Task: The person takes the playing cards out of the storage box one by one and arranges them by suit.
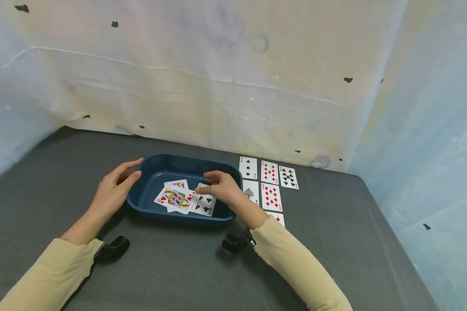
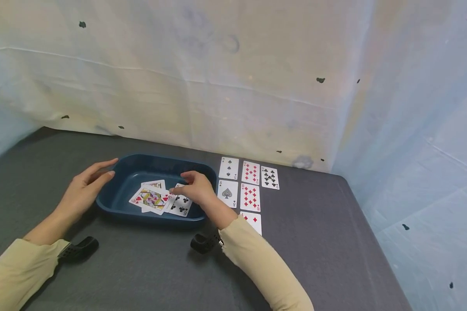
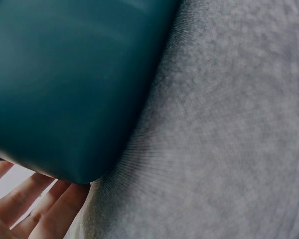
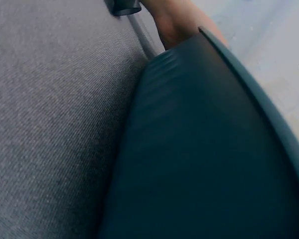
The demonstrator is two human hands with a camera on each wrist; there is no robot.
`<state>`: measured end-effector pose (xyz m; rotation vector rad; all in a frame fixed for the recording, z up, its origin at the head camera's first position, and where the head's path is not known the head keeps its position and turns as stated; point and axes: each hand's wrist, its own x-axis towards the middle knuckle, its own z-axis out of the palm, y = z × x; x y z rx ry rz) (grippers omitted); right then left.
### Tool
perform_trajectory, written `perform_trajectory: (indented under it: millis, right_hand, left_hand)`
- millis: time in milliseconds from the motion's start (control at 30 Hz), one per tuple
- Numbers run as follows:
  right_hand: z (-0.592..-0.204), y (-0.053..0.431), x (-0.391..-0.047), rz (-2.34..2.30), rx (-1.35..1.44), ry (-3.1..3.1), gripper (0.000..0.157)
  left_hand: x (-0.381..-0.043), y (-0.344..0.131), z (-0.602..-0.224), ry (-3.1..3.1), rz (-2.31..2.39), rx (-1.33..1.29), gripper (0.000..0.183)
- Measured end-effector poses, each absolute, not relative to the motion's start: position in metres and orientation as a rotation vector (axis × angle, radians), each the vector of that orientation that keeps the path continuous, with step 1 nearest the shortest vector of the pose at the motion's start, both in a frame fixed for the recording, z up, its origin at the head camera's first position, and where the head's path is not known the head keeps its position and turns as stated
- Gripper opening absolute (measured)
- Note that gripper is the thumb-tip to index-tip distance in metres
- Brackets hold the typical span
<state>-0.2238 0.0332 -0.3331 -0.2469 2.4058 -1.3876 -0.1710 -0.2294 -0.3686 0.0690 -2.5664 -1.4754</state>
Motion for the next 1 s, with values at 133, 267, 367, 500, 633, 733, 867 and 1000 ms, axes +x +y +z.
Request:
perform_trajectory:
  millis: [133,267,367,500,633,733,867,1000]
  right_hand:
    - [-0.3333,0.0308,-0.2248,-1.201,-0.267,2.481,0.06]
    - [-0.3349,0.0284,-0.2249,-0.897,-0.296,2.613,0.072]
    - [-0.3358,0.0262,-0.2229,-0.64,-0.344,2.708,0.083]
    - [-0.3346,0.0238,-0.2188,-0.457,-0.391,2.792,0.084]
    - [-0.3321,0.0247,-0.217,-0.406,-0.419,2.806,0.076]
    - [-0.3306,0.0254,-0.2178,-0.354,-0.437,2.784,0.068]
    - [-0.3303,0.0259,-0.2194,-0.284,-0.445,2.757,0.064]
    - [-0.3313,0.0275,-0.2205,-0.348,-0.442,2.724,0.065]
  left_hand:
    - [-0.1714,-0.2297,-0.3679,-2.571,-1.464,0.07,0.052]
    - [-0.1709,-0.2299,-0.3681,-2.57,-1.46,0.072,0.052]
    - [-0.1708,-0.2299,-0.3685,-2.566,-1.466,0.068,0.052]
    - [-0.171,-0.2298,-0.3687,-2.561,-1.469,0.061,0.052]
    - [-0.1709,-0.2297,-0.3681,-2.563,-1.464,0.057,0.052]
    - [-0.1707,-0.2299,-0.3679,-2.568,-1.458,0.061,0.052]
    - [-0.1705,-0.2294,-0.368,-2.572,-1.455,0.064,0.052]
    - [-0.17,-0.2285,-0.3681,-2.571,-1.454,0.055,0.052]
